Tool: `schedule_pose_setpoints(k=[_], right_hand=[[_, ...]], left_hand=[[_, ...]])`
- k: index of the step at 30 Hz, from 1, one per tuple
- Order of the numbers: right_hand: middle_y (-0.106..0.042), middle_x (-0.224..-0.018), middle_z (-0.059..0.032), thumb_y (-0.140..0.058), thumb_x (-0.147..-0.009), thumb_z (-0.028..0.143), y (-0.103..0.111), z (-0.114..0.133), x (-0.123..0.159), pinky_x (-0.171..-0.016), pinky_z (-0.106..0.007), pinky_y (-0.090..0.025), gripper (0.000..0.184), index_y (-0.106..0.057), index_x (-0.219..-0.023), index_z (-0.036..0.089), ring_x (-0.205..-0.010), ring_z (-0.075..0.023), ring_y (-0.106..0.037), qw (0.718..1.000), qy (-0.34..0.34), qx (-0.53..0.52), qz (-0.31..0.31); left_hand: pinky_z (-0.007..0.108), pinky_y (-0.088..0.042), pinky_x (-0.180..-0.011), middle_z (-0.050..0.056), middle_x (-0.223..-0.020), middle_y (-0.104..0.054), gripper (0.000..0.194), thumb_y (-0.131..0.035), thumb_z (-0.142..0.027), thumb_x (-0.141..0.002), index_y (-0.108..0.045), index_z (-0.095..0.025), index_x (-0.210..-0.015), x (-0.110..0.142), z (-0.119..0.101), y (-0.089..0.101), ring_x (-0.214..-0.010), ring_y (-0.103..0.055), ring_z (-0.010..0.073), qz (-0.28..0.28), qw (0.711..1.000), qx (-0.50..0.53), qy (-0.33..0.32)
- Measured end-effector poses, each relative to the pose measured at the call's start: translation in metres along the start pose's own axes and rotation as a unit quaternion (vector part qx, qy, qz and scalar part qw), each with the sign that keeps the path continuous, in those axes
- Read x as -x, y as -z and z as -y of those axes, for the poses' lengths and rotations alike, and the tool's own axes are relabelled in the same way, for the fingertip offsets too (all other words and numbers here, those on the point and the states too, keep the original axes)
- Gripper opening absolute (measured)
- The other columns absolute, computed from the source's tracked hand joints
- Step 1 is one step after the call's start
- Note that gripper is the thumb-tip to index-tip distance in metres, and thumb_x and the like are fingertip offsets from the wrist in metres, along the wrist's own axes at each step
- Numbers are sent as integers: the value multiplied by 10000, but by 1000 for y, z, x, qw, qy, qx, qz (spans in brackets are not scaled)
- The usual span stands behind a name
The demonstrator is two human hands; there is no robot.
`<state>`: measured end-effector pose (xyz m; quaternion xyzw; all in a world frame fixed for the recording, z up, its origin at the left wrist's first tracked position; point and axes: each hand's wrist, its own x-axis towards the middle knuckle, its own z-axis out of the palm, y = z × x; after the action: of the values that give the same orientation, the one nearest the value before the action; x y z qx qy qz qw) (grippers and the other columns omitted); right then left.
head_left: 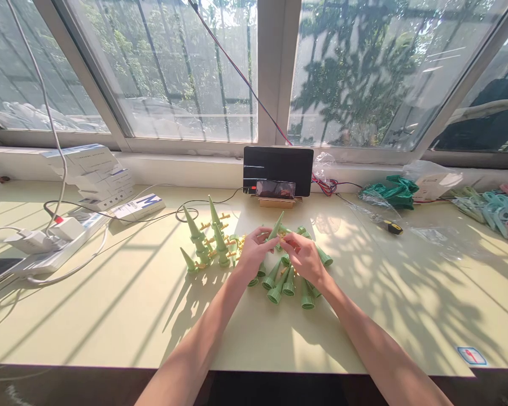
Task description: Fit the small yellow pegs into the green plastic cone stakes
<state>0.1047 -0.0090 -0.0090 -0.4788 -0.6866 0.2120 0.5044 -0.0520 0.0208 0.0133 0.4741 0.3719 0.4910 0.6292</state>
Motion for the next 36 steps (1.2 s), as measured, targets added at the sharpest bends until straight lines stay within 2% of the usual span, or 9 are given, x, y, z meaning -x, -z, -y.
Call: schedule_pose_setpoints(k=[8,18,36], right_hand=[[-624,-718,-31,-505,-955,329,2,3,0,-580,-262,-414,250,-639,-812,174,-618,-142,-502,1000,11,4,5],[-618,-706,-32,-486,-953,334,2,3,0,-561,-261,-407,287,-671,-815,163,-598,-138,-484,1000,6,8,12],[-479,-607,13,-479,-958,363,2,5,0,-533,-261,-333,327,-617,-737,166,-538,-115,-386,1000,-3,-2,20]], left_hand=[[267,-408,-597,10,-811,-703,433,-911,-256,-525,-648,-176,-859,0,-1,0,-625,-541,109,4,1000,5,-6],[267,-405,-600,12,-816,-697,425,-910,-260,-526,-651,-176,-852,0,-1,1,-632,-533,109,9,1000,-2,-12],[266,-402,-615,14,-859,-697,414,-917,-287,-559,-649,-185,-857,0,-3,4,-641,-547,105,39,999,1,-10]])
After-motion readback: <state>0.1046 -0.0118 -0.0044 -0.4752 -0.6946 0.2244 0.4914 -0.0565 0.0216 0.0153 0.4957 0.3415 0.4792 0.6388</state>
